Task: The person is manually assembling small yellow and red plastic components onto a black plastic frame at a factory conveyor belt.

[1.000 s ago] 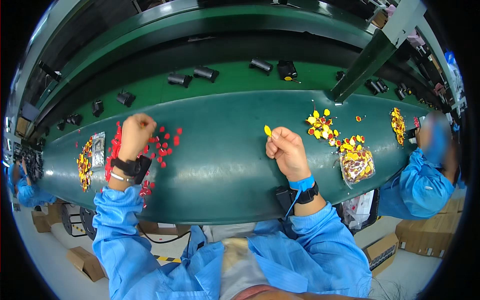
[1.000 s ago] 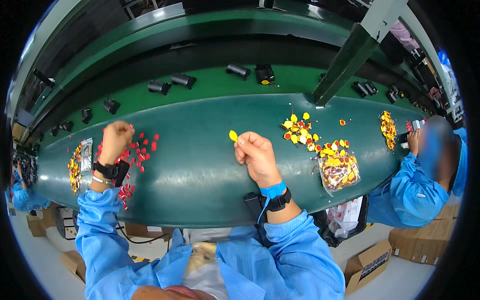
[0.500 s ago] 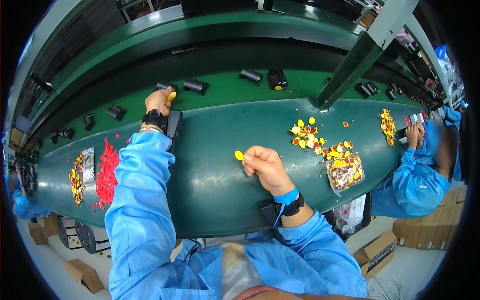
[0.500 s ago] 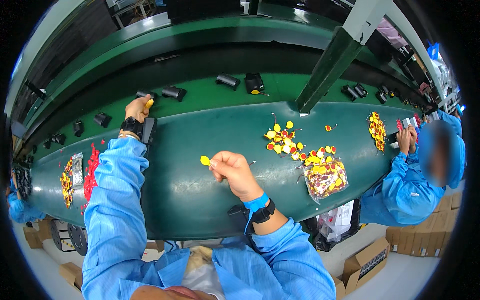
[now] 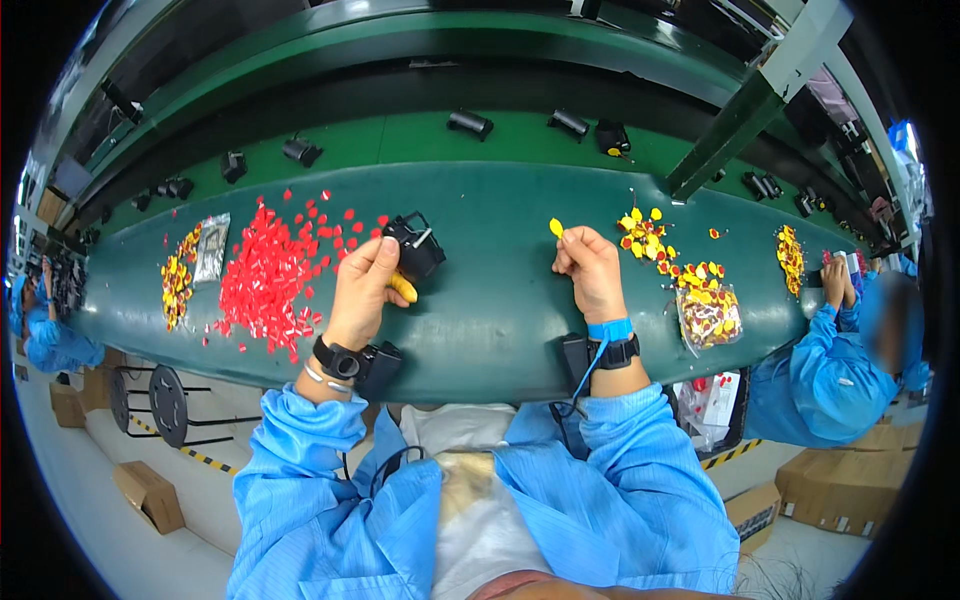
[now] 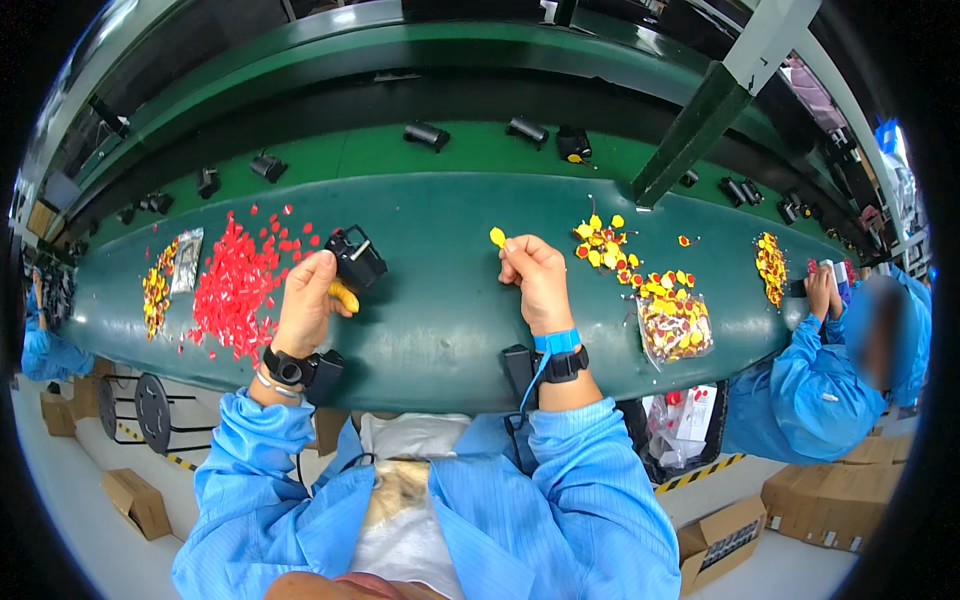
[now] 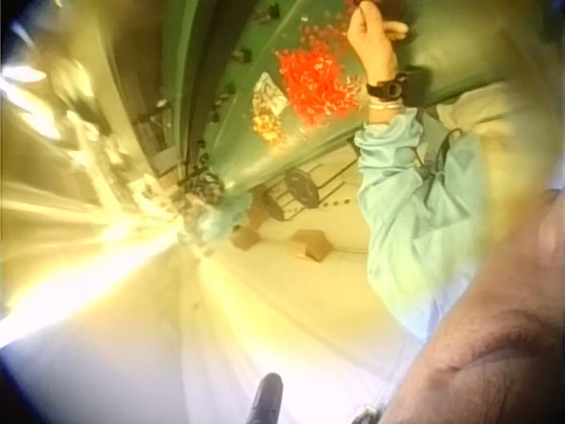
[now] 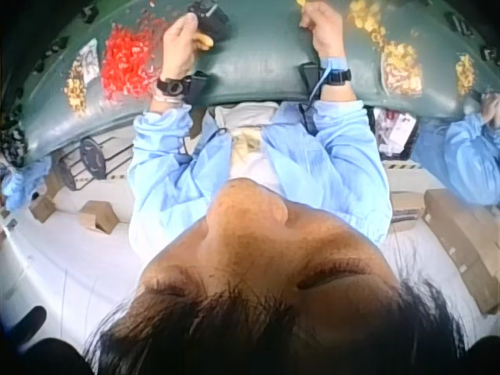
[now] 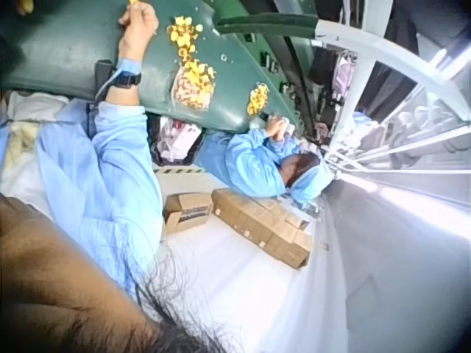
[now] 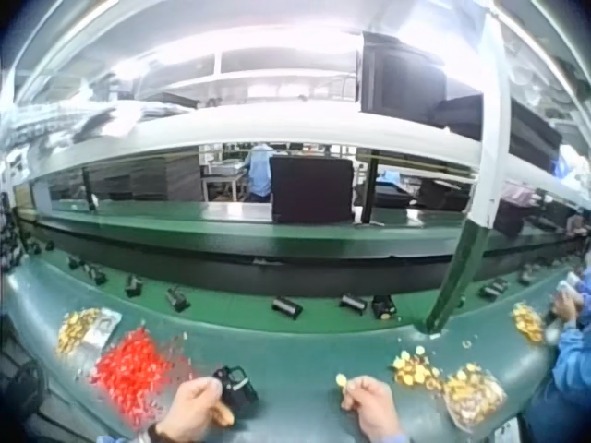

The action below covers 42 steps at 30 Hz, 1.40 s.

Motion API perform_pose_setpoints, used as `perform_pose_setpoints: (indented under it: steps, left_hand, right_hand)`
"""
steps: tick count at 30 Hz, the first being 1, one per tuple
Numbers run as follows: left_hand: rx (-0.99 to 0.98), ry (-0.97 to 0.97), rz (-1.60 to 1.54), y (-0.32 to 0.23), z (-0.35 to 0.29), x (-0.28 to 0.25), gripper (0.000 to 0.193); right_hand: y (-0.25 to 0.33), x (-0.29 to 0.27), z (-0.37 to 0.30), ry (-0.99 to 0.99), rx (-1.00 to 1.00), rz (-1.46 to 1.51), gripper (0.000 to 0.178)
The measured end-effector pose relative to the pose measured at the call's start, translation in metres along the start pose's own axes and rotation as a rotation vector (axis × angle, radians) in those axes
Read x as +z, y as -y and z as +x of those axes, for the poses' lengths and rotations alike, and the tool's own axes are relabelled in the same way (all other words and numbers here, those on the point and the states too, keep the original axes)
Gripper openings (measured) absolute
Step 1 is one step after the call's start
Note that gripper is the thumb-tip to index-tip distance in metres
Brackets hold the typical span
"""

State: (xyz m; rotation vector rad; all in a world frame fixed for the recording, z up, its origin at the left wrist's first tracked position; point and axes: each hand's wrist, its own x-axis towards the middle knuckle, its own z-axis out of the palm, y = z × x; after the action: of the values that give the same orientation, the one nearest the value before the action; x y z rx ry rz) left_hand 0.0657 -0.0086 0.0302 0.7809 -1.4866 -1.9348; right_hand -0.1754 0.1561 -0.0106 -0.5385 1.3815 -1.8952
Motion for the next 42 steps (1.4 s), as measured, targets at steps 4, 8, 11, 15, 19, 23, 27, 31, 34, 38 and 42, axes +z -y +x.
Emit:
perform_pose_setpoints:
  steps: [4,8,11,15,19,23,27,31,34,38,42]
  left_hand:
    - [-0.037,0.039,0.179,0.019,-0.029,-0.002,0.025]
    - [-0.033,0.143,0.241,0.01,-0.046,-0.002,0.018]
    - [-0.043,0.206,0.31,0.01,-0.053,-0.004,0.012]
    - [-0.078,0.172,0.08,0.022,-0.061,-0.004,0.01]
    - [-0.092,0.212,0.019,0.03,-0.071,0.0,0.01]
    - [-0.076,0.202,0.013,0.038,-0.079,-0.001,0.01]
    - [-0.079,0.233,0.026,0.035,-0.079,-0.003,0.008]
    - [-0.088,0.236,-0.029,0.039,-0.078,-0.004,0.008]
    - [-0.09,0.226,-0.018,0.04,-0.077,-0.004,0.009]
    - [-0.081,0.226,0.008,0.039,-0.076,-0.002,0.009]
    - [-0.071,0.181,-0.048,0.038,-0.077,0.004,0.009]
  right_hand:
    - [0.005,0.014,-0.028,0.062,0.047,0.09,0.013]
    - [0.012,0.032,-0.058,0.222,0.1,0.057,0.011]
    - [0.02,0.046,-0.073,0.288,0.128,0.034,0.011]
    - [0.026,0.069,-0.089,0.387,0.148,-0.071,0.012]
    - [0.018,0.091,-0.095,0.422,0.181,-0.228,0.014]
    - [0.005,0.098,-0.097,0.412,0.212,-0.353,0.015]
    - [0.004,0.1,-0.098,0.38,0.201,-0.448,0.016]
    - [0.003,0.101,-0.097,0.341,0.205,-0.513,0.016]
    - [0.002,0.102,-0.096,0.318,0.203,-0.525,0.017]
    - [-0.003,0.1,-0.094,0.298,0.17,-0.579,0.019]
    - [-0.002,0.101,-0.095,0.283,0.178,-0.594,0.019]
